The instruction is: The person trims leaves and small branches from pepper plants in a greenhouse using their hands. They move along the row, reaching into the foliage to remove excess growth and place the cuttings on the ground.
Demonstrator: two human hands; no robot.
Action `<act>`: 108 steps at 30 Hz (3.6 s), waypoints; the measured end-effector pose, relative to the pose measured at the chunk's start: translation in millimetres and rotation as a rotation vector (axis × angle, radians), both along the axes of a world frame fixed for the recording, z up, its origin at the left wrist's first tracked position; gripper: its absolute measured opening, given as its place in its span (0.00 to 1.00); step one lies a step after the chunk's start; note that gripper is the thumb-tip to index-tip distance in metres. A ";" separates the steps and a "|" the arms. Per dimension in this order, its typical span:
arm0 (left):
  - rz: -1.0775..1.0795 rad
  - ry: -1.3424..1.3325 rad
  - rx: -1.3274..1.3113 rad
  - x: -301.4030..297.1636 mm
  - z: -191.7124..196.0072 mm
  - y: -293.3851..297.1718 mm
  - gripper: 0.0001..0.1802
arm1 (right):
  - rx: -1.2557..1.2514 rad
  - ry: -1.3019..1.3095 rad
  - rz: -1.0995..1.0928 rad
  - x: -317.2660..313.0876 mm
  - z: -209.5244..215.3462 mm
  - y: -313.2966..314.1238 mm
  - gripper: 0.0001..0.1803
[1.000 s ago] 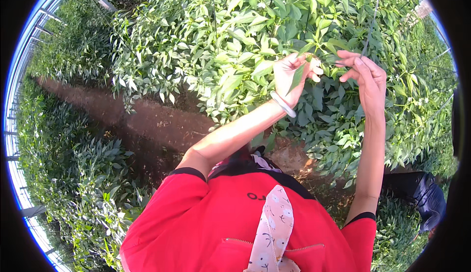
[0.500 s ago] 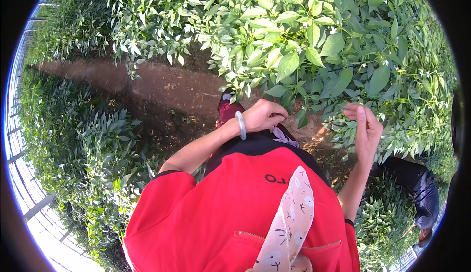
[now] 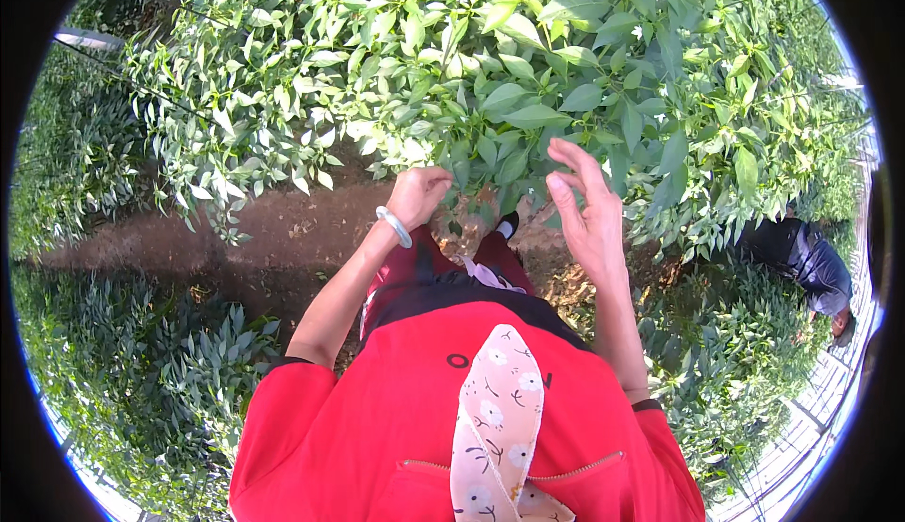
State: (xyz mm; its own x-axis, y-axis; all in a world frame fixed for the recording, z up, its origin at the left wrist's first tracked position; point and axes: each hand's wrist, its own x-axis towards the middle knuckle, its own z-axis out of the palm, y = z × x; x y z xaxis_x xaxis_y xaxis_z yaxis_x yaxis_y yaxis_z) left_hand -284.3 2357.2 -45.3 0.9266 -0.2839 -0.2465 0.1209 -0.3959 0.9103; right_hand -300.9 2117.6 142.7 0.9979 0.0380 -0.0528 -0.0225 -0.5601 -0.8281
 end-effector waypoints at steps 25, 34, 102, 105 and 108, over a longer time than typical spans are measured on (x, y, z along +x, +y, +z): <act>-0.141 -0.152 -1.001 216.3 124.6 -127.7 0.08 | -0.038 0.003 -0.333 176.3 8.7 -64.5 0.14; 0.123 -0.191 -1.020 219.5 127.3 -127.9 0.05 | -0.200 -0.439 -0.198 139.2 -32.9 -76.4 0.11; 0.063 -0.140 -0.983 197.5 283.4 -209.4 0.11 | 0.151 -0.236 0.059 210.4 202.6 -128.3 0.16; 0.123 -0.182 -1.197 198.7 282.7 -216.2 0.12 | 0.325 -0.162 0.074 207.2 203.8 -128.1 0.15; 0.179 -0.171 -1.340 203.2 280.2 -222.8 0.11 | 0.347 -0.182 0.115 203.8 204.1 -128.8 0.13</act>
